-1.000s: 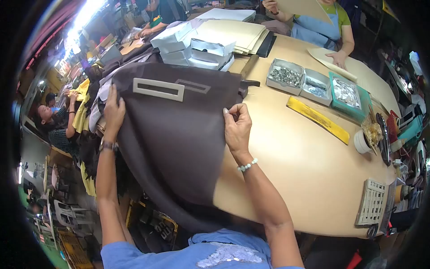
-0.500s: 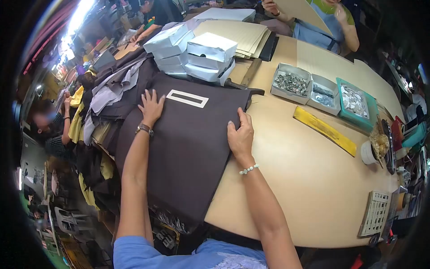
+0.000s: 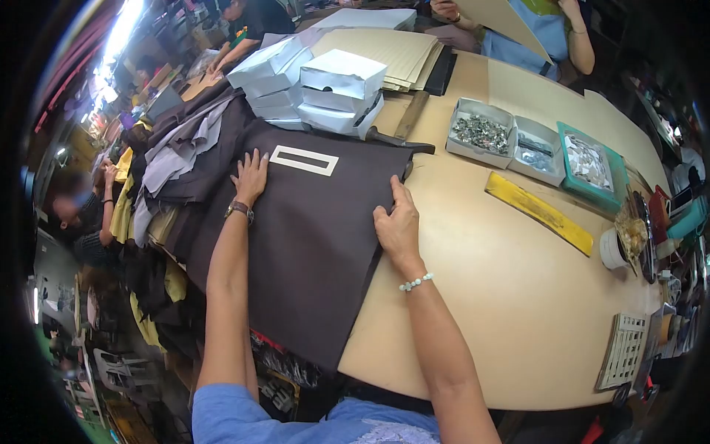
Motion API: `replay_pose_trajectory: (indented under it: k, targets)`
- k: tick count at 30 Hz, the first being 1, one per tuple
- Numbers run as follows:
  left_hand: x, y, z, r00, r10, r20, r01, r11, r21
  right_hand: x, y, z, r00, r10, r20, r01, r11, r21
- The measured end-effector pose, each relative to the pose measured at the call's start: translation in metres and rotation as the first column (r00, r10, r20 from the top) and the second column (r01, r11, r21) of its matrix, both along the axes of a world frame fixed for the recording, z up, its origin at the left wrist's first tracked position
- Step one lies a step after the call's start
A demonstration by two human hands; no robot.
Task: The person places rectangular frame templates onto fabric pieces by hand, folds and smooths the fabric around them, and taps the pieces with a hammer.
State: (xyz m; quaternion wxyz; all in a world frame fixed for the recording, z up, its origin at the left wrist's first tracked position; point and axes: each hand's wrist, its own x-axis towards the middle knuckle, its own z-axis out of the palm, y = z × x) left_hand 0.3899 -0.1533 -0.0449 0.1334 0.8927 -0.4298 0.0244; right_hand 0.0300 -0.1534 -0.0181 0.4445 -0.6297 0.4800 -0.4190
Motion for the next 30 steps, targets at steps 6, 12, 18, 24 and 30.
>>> replay_pose_trajectory:
  k: [6,12,18,24,30]
  targets:
    - [0.017,-0.012,-0.003,0.999,-0.035,0.025,0.035,0.999,0.018,0.005,0.003,-0.006,1.000,0.009,-0.003,-0.009,0.999,-0.054]
    - [0.000,-0.017,0.001,0.980,-0.058,0.191,0.101,0.970,-0.223,0.005,0.001,-0.005,0.999,-0.029,0.028,0.028,0.999,0.025]
    - [-0.106,-0.015,0.025,0.943,-0.294,0.159,0.321,0.929,-0.185,0.006,-0.005,-0.016,0.964,-0.065,0.257,0.048,0.996,0.071]
    - [-0.146,-0.023,0.016,0.954,-0.298,-0.006,0.297,0.952,-0.074,0.001,-0.013,-0.019,0.853,-0.101,0.512,0.029,0.989,0.147]
    - [-0.147,-0.024,0.012,0.959,-0.284,-0.023,0.280,0.954,-0.102,-0.001,-0.012,-0.016,0.809,-0.087,0.582,-0.030,0.982,0.188]
